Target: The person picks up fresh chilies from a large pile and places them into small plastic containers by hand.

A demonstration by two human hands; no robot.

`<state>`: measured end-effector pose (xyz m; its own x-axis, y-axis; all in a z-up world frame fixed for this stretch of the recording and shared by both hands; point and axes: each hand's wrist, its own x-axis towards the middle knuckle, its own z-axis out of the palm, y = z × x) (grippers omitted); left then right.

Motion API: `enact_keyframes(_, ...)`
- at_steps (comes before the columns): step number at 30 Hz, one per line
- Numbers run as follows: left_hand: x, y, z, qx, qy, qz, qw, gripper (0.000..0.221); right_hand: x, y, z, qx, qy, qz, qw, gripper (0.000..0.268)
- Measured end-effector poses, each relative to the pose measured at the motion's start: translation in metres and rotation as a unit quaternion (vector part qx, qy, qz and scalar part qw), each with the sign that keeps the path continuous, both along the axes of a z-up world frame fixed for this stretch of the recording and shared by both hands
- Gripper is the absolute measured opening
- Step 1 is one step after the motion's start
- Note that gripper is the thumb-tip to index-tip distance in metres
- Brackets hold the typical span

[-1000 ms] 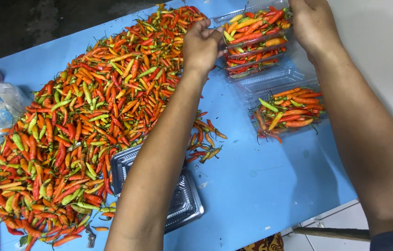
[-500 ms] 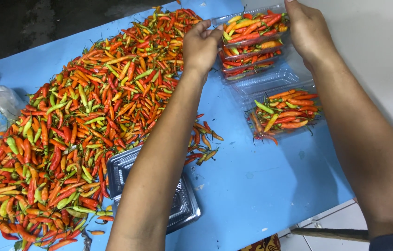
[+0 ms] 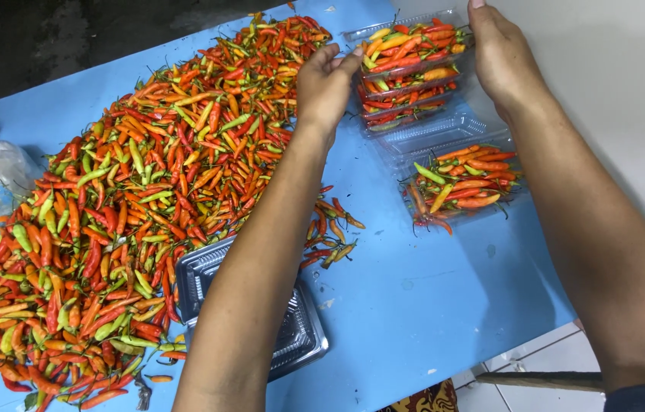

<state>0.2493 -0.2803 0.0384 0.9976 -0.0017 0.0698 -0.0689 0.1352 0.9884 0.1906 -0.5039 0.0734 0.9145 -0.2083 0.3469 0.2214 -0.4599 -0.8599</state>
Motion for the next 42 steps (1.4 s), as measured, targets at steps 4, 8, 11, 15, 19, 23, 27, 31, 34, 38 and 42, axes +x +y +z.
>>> enact_keyframes(4, -0.006, 0.004, -0.001, 0.007, 0.008, 0.004, 1.000, 0.080, -0.004, 0.001, 0.000, -0.013, -0.019, 0.008, 1.000, 0.067)
enact_keyframes(8, -0.026, 0.022, 0.010, 0.038, -0.013, -0.021, 0.999, 0.074, -0.013, 0.003, 0.001, -0.025, -0.112, 0.046, 0.992, 0.059)
enact_keyframes(11, -0.046, 0.058, 0.011, 0.142, -0.086, -0.032, 0.986, 0.065, -0.038, 0.017, 0.012, -0.167, -0.144, -0.040, 0.974, 0.051)
enact_keyframes(15, -0.096, 0.129, -0.004, 0.252, -0.332, 0.021, 0.909, 0.044, -0.093, 0.066, 0.026, -0.243, -0.300, -0.018, 0.922, 0.034)
enact_keyframes(19, -0.157, 0.204, -0.004, 0.353, -0.320, 0.027, 0.879, 0.038, -0.133, 0.124, 0.017, -0.195, -0.234, 0.105, 0.947, 0.048)
enact_keyframes(23, -0.188, 0.276, -0.032, 0.439, -0.275, 0.119, 0.847, 0.028, -0.139, 0.176, -0.007, -0.209, -0.133, 0.271, 0.930, 0.048)
enact_keyframes(27, -0.194, 0.322, -0.066, 0.488, -0.246, 0.165, 0.821, 0.031, -0.116, 0.221, -0.041, -0.205, -0.093, 0.328, 0.918, 0.052)
enact_keyframes(31, -0.200, 0.333, -0.085, 0.531, -0.240, 0.184, 0.791, 0.024, -0.099, 0.260, -0.061, -0.267, -0.010, 0.338, 0.902, 0.042)
enact_keyframes(34, -0.204, 0.337, -0.086, 0.570, -0.220, 0.190, 0.768, 0.026, -0.088, 0.290, -0.070, -0.294, 0.005, 0.345, 0.892, 0.040)
enact_keyframes(38, -0.213, 0.338, -0.074, 0.613, -0.177, 0.172, 0.750, 0.025, -0.076, 0.329, -0.085, -0.327, -0.056, 0.364, 0.870, 0.027)
enact_keyframes(42, -0.208, 0.344, -0.083, 0.608, -0.159, 0.182, 0.756, 0.029, -0.064, 0.365, -0.091, -0.348, -0.118, 0.368, 0.854, 0.024)
